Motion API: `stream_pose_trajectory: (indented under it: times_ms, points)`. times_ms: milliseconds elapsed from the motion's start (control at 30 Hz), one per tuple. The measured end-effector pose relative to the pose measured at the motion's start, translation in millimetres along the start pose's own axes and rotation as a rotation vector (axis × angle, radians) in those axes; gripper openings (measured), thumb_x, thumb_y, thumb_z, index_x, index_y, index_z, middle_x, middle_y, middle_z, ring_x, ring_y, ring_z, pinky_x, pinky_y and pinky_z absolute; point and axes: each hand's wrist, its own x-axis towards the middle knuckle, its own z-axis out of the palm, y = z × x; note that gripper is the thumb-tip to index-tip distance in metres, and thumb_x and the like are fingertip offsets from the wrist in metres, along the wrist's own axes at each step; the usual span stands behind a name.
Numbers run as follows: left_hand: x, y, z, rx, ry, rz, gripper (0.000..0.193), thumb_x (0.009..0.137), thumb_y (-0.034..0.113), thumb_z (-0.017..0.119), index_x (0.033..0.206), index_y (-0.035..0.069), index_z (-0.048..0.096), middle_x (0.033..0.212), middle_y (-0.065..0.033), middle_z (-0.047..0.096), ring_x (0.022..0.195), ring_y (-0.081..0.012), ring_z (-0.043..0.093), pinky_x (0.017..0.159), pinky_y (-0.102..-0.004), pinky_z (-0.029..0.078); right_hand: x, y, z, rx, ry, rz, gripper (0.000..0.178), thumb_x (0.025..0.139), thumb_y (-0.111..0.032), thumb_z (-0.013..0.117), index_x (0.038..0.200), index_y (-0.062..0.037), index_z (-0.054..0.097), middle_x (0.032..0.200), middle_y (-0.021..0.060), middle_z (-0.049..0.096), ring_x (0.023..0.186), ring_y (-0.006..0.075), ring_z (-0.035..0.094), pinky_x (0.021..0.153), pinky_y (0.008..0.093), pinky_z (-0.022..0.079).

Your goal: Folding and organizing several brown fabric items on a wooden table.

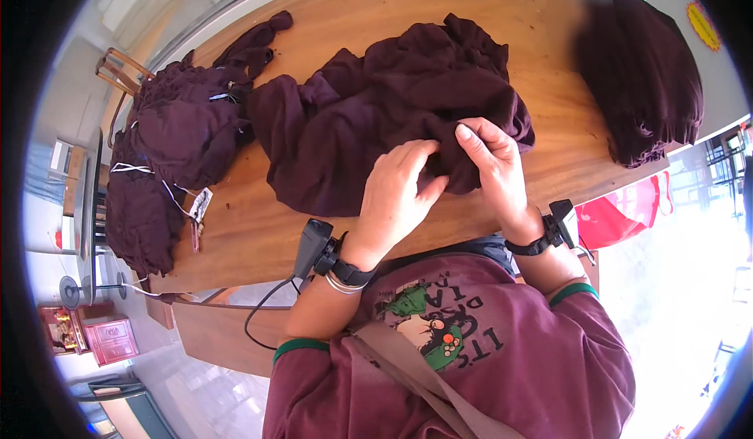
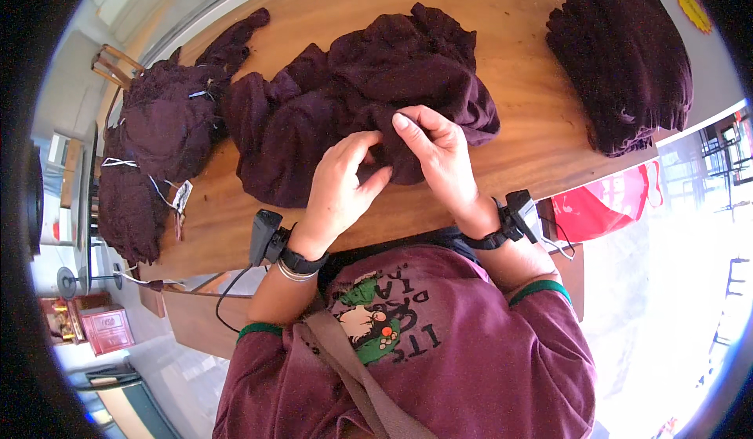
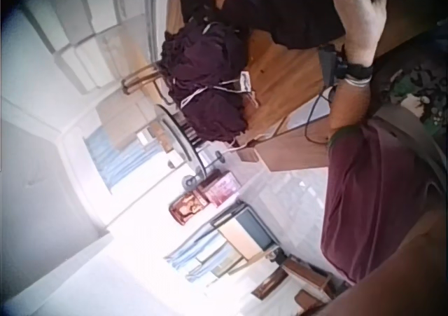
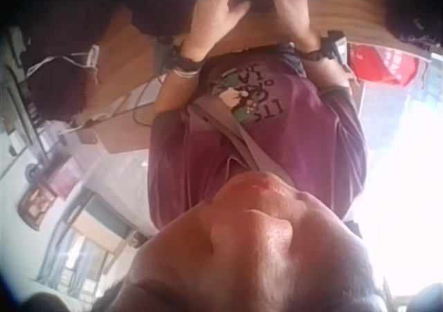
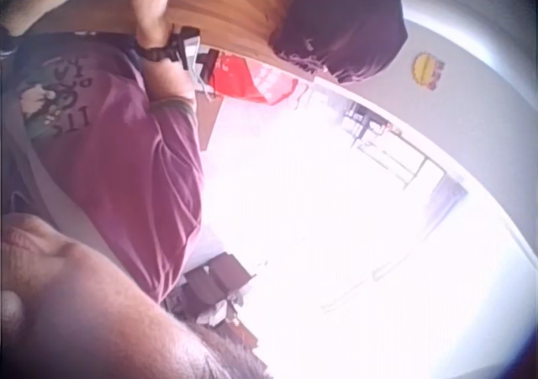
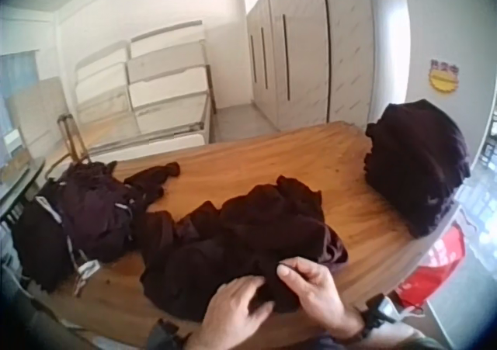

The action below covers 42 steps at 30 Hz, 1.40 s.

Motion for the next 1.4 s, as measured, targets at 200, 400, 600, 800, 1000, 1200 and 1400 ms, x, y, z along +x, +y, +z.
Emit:
stream_pose_trajectory:
  times_ms: [200, 400, 600, 800, 1000, 1200, 1400]
  points:
    - [-1.8, -6.2, 2.9, -0.006, -0.035, -0.091, 0.023, 0.071, 0.006, 0.072, 0.091, 0.003, 0.061, 0.08, -0.0131, 0.06, 0.071, -0.0284, 0.06, 0.061, -0.0358, 0.047, 2.0, 3.5, 2.5, -0.02, -0.014, -0.045, 0.014, 0.094, -0.013, 0.059, 0.097, -0.0007, 0.063, 0.086, -0.0062, 0.058, 0.082, 0.0022, 0.048, 0.075, 0.0189, 0.042]
    - [-1.9, -23.8, -1.2, -0.378, 0.243, -0.264, 0.007, 0.087, 0.003, 0.061, 0.091, 0.001, 0.056, 0.085, -0.0073, 0.062, 0.069, -0.0136, 0.06, 0.062, -0.0263, 0.048, 4.7, 0.1, 5.7, -0.139, -0.141, -0.111, 0.035, 0.085, -0.019, 0.07, 0.111, 0.001, 0.059, 0.091, 0.0042, 0.064, 0.089, 0.0112, 0.057, 0.083, 0.0268, 0.046]
    - [3.4, -25.3, -22.6, -0.702, 0.345, -0.364, 0.01, 0.1, 0.012, 0.045, 0.101, 0.004, 0.049, 0.099, -0.0071, 0.061, 0.076, -0.0091, 0.059, 0.072, -0.0212, 0.046, 6.0, 9.7, -11.2, -0.657, -0.21, -0.13, 0.038, 0.072, -0.006, 0.07, 0.107, 0.0025, 0.06, 0.088, 0.0167, 0.064, 0.086, 0.0158, 0.062, 0.076, 0.0327, 0.049]
    - [-10.8, -21.6, -15.1, -0.87, -0.169, -0.35, 0.021, 0.092, 0.014, 0.062, 0.103, 0.001, 0.05, 0.083, -0.0013, 0.057, 0.072, -0.0066, 0.057, 0.063, -0.0226, 0.047, 14.3, -2.1, -12.4, -0.445, -0.057, -0.166, 0.027, 0.077, 0.004, 0.057, 0.104, 0.0016, 0.06, 0.089, 0.0087, 0.066, 0.088, 0.01, 0.059, 0.079, 0.0251, 0.047]
    - [-6.5, -19.2, -2.9, -0.637, -0.113, -0.503, 0.023, 0.092, 0.021, 0.063, 0.098, -0.001, 0.058, 0.08, 0.0009, 0.056, 0.074, -0.0046, 0.05, 0.065, -0.021, 0.043, 7.0, 4.4, -11.0, -0.476, -0.104, -0.147, 0.031, 0.074, 0.005, 0.058, 0.105, 0.0003, 0.06, 0.092, 0.0132, 0.066, 0.09, 0.0194, 0.064, 0.081, 0.0286, 0.048]
    - [-1.5, -30.0, -12.6, -1.174, 0.218, -0.544, 0.017, 0.099, 0.018, 0.048, 0.11, 0.004, 0.052, 0.101, -0.0018, 0.06, 0.09, -0.0079, 0.057, 0.081, -0.0235, 0.046, 2.7, 4.0, -13.2, -0.697, -0.226, -0.202, 0.037, 0.069, 0.001, 0.065, 0.106, 0.0005, 0.06, 0.096, 0.0187, 0.065, 0.094, 0.0331, 0.064, 0.08, 0.0335, 0.05]
    - [-0.8, -24.6, -11.0, -1.331, 0.374, -0.626, 0.015, 0.1, 0.019, 0.046, 0.105, 0.007, 0.054, 0.091, 0.0006, 0.058, 0.084, -0.0064, 0.056, 0.075, -0.0207, 0.046, -3.2, 14.1, -10.1, -0.803, -0.337, -0.287, 0.037, 0.07, -0.007, 0.069, 0.106, -0.0017, 0.061, 0.096, 0.0191, 0.065, 0.09, 0.0349, 0.064, 0.076, 0.0365, 0.051]
